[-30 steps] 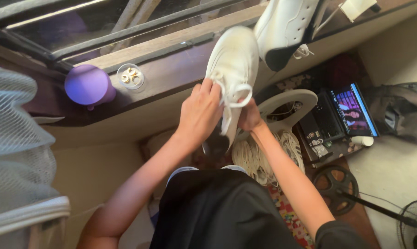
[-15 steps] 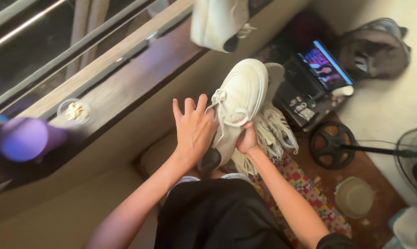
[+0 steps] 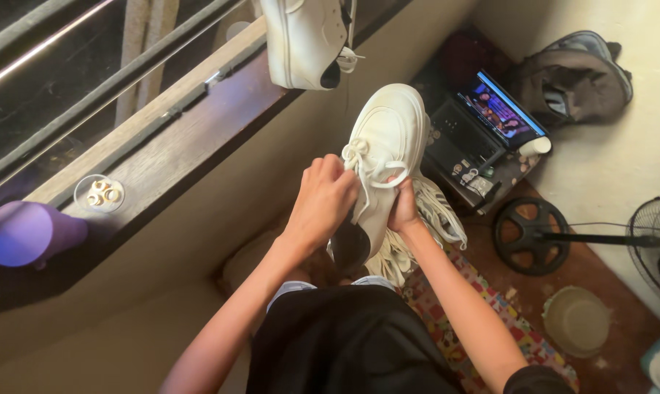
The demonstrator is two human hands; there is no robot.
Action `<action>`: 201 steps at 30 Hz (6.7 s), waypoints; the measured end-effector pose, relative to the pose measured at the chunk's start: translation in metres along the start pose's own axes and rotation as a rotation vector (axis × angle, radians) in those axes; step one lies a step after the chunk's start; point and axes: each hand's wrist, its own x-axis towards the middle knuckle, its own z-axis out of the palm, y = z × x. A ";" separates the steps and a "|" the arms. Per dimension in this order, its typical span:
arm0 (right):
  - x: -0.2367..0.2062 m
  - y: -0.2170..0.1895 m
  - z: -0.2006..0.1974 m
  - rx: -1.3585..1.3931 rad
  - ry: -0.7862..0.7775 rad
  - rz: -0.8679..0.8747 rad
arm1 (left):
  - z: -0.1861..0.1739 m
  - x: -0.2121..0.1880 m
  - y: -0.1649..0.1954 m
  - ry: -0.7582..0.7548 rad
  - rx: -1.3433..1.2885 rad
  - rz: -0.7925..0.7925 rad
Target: The person sits on the floor and pulls the laces out of several pairs of white sneakers resting on a plastic chair, then threads a lace back through the eyelets of one sneaker on the windowsill and ties it.
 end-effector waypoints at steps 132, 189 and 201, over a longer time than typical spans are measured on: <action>0.062 0.033 0.263 -1.040 -0.361 -0.680 | -0.082 -0.027 -0.099 0.530 0.402 -0.158; 0.047 0.042 0.220 -0.741 -0.291 -0.326 | -0.084 -0.068 -0.054 0.411 0.399 -0.400; 0.041 0.031 0.250 -0.828 -0.335 -0.506 | -0.082 -0.060 -0.069 0.443 0.703 -0.407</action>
